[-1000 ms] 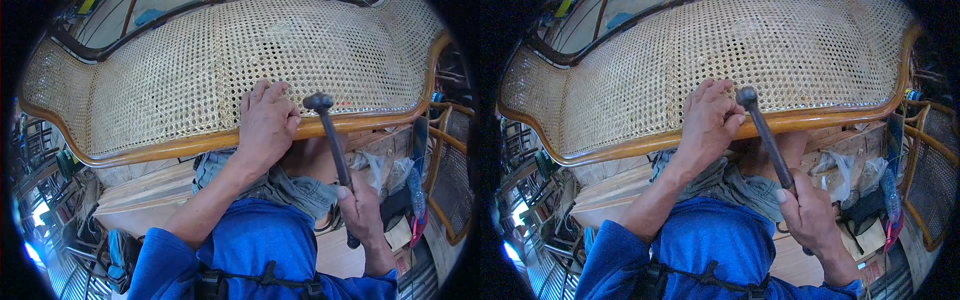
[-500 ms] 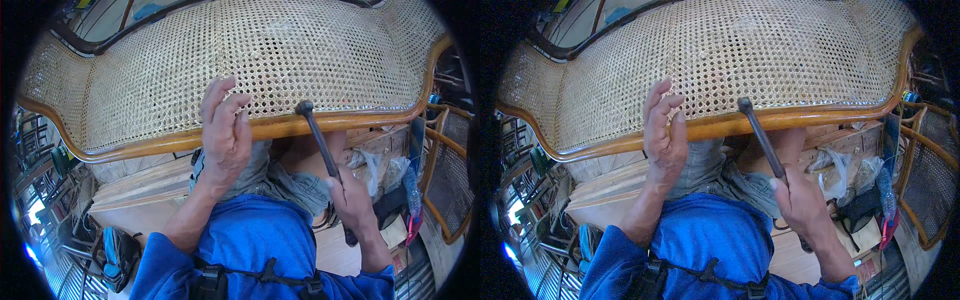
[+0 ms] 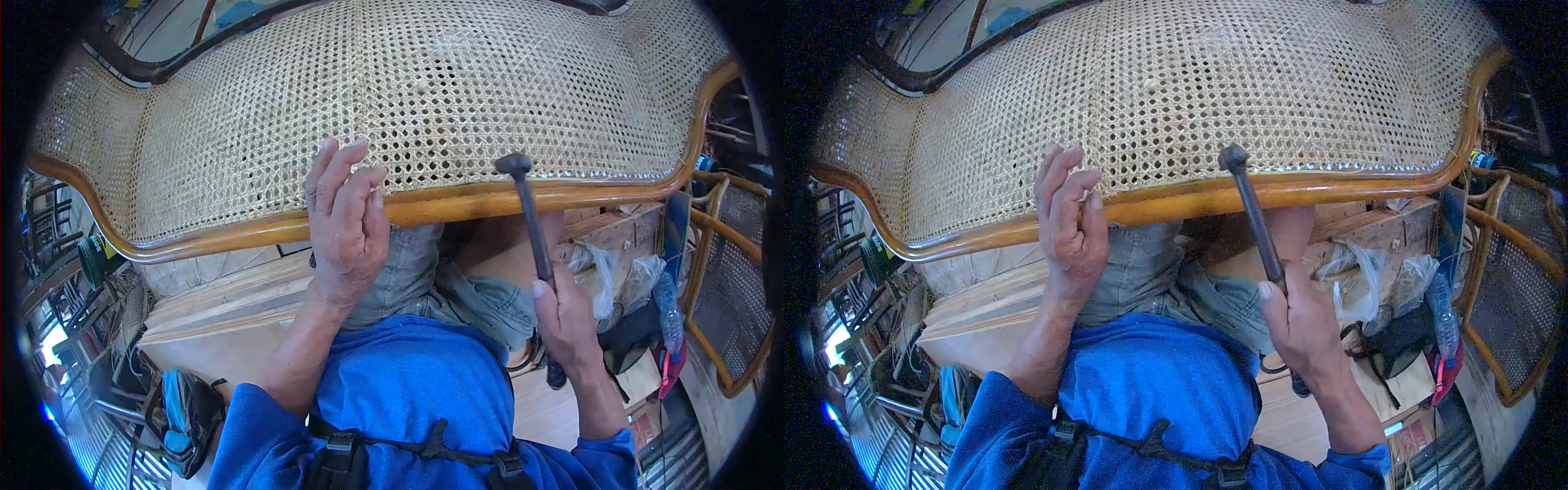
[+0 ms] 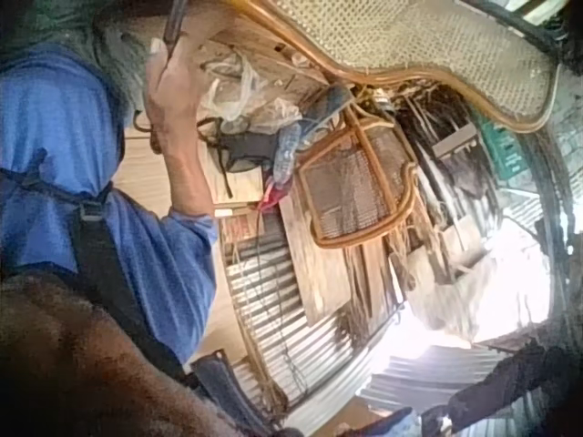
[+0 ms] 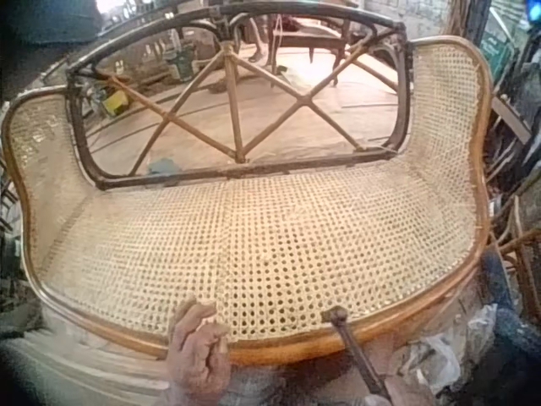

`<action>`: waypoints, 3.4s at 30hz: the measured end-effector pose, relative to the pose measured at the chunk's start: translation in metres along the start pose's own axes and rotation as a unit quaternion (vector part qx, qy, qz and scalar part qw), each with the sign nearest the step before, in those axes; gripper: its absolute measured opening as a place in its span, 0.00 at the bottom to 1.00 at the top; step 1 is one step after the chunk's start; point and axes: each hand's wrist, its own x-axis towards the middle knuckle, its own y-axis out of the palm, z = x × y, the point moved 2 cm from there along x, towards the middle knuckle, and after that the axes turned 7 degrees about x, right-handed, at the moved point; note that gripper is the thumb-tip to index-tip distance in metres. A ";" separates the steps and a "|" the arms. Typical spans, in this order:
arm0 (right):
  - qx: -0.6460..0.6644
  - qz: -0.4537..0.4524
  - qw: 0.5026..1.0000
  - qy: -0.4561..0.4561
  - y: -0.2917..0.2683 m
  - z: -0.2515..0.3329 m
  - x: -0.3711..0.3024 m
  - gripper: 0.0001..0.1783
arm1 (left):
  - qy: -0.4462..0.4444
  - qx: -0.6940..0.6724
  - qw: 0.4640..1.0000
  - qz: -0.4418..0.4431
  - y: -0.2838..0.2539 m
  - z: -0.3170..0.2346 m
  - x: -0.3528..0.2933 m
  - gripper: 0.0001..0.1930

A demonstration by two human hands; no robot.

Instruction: The person repairs a rattan chair by inserting small wooden pegs into the frame and tapping them in with a hammer. They repeatedly pick up pegs, position them in the holes along the chair's edge, and strike them to secure the woven seat.

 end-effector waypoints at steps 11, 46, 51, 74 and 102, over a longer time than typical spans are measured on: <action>0.086 -0.088 0.992 0.001 0.003 -0.011 -0.005 0.15 | 0.032 0.036 0.999 0.025 0.003 -0.004 0.003 0.15; -0.022 -0.073 0.993 -0.092 0.043 -0.007 0.006 0.12 | 0.055 0.096 0.985 0.135 0.004 -0.009 -0.001 0.32; 0.092 -0.051 0.994 -0.028 0.042 -0.010 0.005 0.13 | 0.058 0.100 0.984 0.132 0.004 -0.011 0.000 0.32; 0.303 -0.040 0.952 -0.027 0.015 -0.053 -0.005 0.15 | 0.055 0.195 0.979 0.023 -0.033 0.002 -0.036 0.28; 0.263 -0.049 0.962 0.053 0.012 -0.028 -0.011 0.14 | -0.502 -0.757 0.417 -0.021 0.032 -0.020 -0.046 0.20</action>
